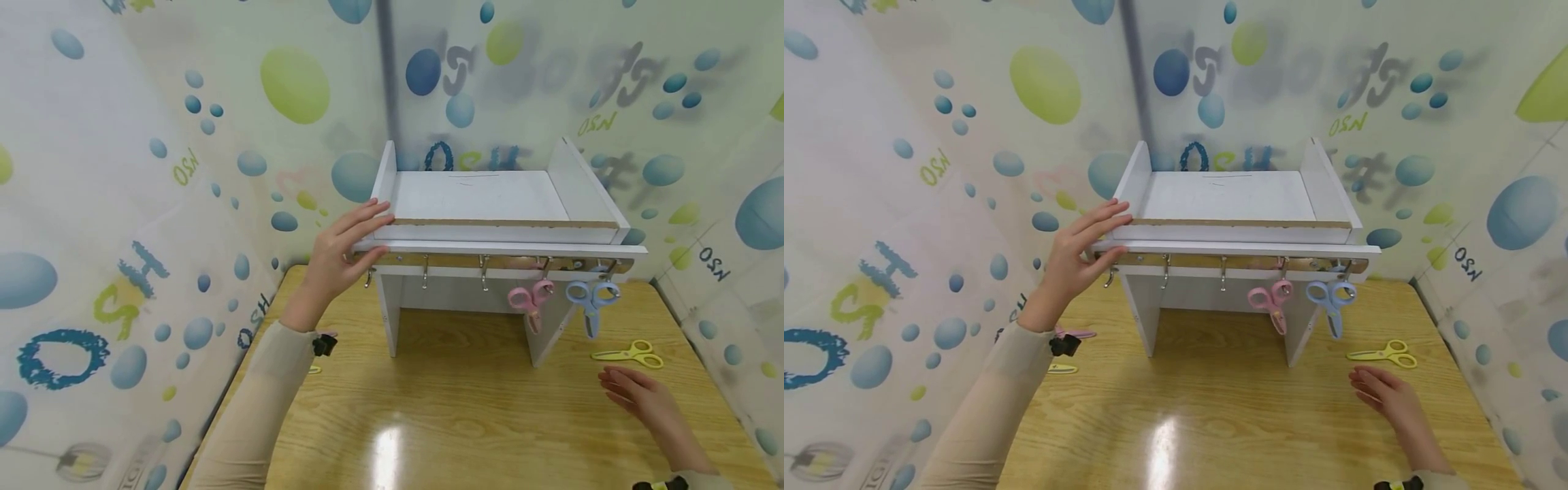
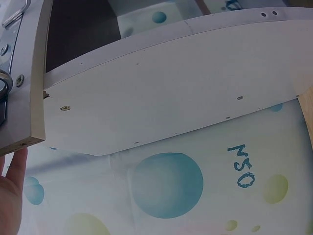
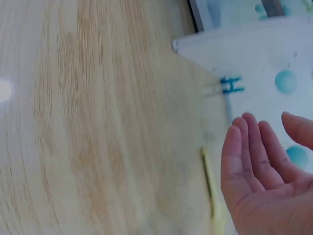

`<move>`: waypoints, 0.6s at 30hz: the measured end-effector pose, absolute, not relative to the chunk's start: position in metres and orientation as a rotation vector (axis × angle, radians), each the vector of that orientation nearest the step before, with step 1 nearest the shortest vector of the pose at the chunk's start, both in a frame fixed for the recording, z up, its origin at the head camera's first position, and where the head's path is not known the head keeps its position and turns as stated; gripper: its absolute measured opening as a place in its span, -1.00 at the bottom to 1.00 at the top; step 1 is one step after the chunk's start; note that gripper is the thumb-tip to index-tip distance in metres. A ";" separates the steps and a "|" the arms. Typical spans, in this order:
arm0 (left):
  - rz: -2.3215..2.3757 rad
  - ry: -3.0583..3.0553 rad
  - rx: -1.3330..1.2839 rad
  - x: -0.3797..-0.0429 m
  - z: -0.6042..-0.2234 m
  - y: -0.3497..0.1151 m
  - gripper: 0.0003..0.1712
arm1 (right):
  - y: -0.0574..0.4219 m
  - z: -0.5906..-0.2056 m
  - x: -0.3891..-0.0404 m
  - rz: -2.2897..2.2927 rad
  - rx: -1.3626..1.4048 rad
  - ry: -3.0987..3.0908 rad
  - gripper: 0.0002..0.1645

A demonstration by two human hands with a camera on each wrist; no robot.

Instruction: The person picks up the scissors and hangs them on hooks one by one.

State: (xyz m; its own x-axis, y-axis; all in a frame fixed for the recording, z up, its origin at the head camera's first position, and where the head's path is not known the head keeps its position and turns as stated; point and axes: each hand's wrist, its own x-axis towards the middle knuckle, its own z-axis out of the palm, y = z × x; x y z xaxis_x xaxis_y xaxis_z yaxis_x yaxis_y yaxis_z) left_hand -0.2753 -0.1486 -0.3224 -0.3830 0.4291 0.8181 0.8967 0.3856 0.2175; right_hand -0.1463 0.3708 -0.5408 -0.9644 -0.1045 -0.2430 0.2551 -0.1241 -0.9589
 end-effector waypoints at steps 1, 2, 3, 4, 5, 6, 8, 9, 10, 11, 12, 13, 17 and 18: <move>-0.884 -1.975 -1.135 -0.275 -0.322 -0.149 -0.42 | 0.375 -0.543 -0.147 -2.213 0.189 1.848 -0.53; -0.883 -1.977 -1.137 -0.275 -0.322 -0.149 -0.44 | 0.379 -0.545 -0.148 -2.246 0.219 1.789 -0.52; -0.881 -1.980 -1.138 -0.275 -0.322 -0.149 -0.45 | 0.383 -0.546 -0.149 -2.268 0.258 1.743 -0.52; -0.880 -1.981 -1.139 -0.275 -0.322 -0.149 -0.46 | 0.387 -0.547 -0.151 -2.282 0.309 1.698 -0.53; -0.880 -1.983 -1.140 -0.275 -0.322 -0.149 -0.47 | 0.391 -0.548 -0.153 -2.285 0.375 1.658 -0.55; -0.882 -1.983 -1.140 -0.275 -0.322 -0.149 -0.48 | 0.395 -0.549 -0.155 -2.277 0.443 1.626 -0.56; -0.884 -1.982 -1.139 -0.275 -0.323 -0.149 -0.47 | 0.403 -0.550 -0.160 -2.283 0.586 1.541 -0.61; -0.887 -1.982 -1.137 -0.274 -0.323 -0.149 -0.46 | 0.406 -0.551 -0.162 -2.277 0.645 1.510 -0.61; -0.891 -1.980 -1.135 -0.274 -0.323 -0.149 -0.45 | 0.410 -0.552 -0.165 -2.279 0.697 1.471 -0.60; -0.894 -1.978 -1.131 -0.274 -0.323 -0.149 -0.44 | 0.412 -0.554 -0.167 -2.272 0.736 1.455 -0.59; -0.898 -1.975 -1.128 -0.274 -0.323 -0.148 -0.43 | 0.415 -0.555 -0.170 -2.277 0.753 1.433 -0.58; -0.900 -1.974 -1.125 -0.274 -0.323 -0.148 -0.41 | 0.417 -0.557 -0.172 -2.286 0.770 1.407 -0.57; -0.906 -1.970 -1.126 -0.274 -0.323 -0.147 -0.39 | 0.424 -0.562 -0.178 -2.315 0.795 1.309 -0.52; -0.907 -1.969 -1.126 -0.274 -0.324 -0.147 -0.38 | 0.424 -0.563 -0.180 -2.327 0.799 1.277 -0.52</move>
